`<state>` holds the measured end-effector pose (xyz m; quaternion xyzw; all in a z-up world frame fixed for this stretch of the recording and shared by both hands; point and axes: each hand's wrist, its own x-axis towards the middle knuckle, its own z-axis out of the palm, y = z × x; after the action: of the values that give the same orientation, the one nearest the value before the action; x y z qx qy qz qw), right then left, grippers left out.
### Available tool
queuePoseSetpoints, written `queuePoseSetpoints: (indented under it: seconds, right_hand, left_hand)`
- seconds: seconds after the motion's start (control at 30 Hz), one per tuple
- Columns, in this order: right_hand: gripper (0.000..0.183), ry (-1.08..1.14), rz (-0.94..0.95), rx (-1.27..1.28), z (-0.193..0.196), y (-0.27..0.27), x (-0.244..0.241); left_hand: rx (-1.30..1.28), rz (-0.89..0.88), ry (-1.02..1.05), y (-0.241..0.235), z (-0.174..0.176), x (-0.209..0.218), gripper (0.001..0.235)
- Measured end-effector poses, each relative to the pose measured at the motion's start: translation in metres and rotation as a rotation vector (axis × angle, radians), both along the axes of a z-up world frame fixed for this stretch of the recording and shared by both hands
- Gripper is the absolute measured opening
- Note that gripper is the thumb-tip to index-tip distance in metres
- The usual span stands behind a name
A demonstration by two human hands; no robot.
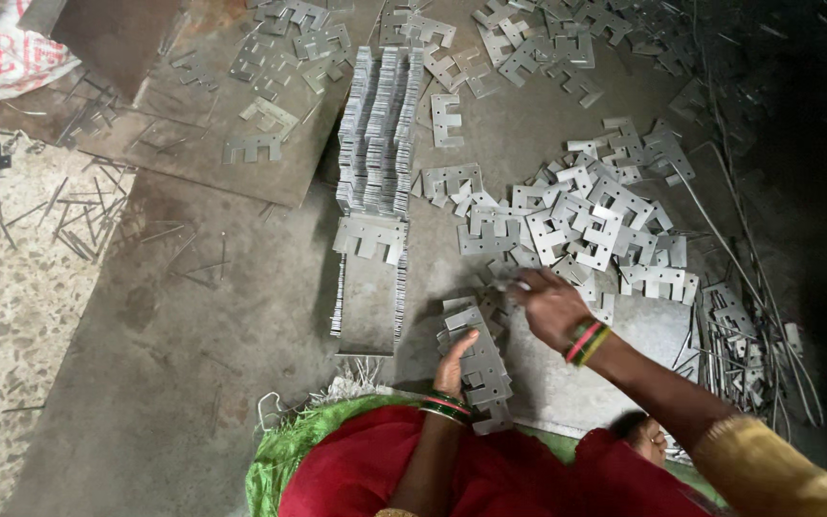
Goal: The person sorts metal E-shaped transformer laminations by hand, picking them up from a pile on the floor and stacking them into a neat row.
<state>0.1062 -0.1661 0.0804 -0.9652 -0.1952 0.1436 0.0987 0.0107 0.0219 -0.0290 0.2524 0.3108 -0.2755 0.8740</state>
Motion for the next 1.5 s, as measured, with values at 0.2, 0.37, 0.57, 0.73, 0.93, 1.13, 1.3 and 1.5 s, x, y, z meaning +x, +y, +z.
queuePoseSetpoints:
  seconds: [0.2, 0.37, 0.57, 0.73, 0.93, 1.13, 1.3, 1.5]
  right_hand:
    - [0.062, -0.026, 0.375, -0.437, -0.015, 0.015, 0.031]
    - [0.044, 0.075, 0.204, -0.427, 0.016, -0.01, 0.025]
    - [0.029, -0.124, 0.282, -0.302, 0.008, -0.046, 0.014]
    - [0.062, -0.156, 0.184, -0.398, -0.014, -0.072, 0.035]
    - [0.043, -0.036, 0.221, -0.468, 0.0, -0.076, 0.051]
    - [0.035, 0.329, -0.02, 0.097, 0.031, -0.036, 0.033]
    - [0.047, 0.388, -0.088, -0.391, -0.003, -0.001, 0.039]
    - [0.078, -0.488, 0.585, -0.139, -0.071, 0.009, 0.044]
  left_hand:
    - [-0.09, 0.044, 0.03, 0.013, 0.012, -0.003, 0.038]
    - [-0.138, 0.02, -0.012, 0.014, 0.014, 0.0, 0.04]
    - [-0.18, 0.11, 0.031, 0.012, 0.028, 0.01, 0.059]
    - [-0.248, -0.052, -0.128, 0.018, 0.003, 0.009, 0.057]
    - [-0.269, 0.02, -0.148, 0.008, -0.021, 0.003, 0.057]
    - [-0.291, 0.073, -0.121, 0.005, -0.034, -0.003, 0.057]
    - [-0.124, 0.08, -0.069, 0.006, -0.06, -0.007, 0.042]
    - [-0.013, 0.16, -0.127, 0.01, -0.07, -0.004, 0.041]
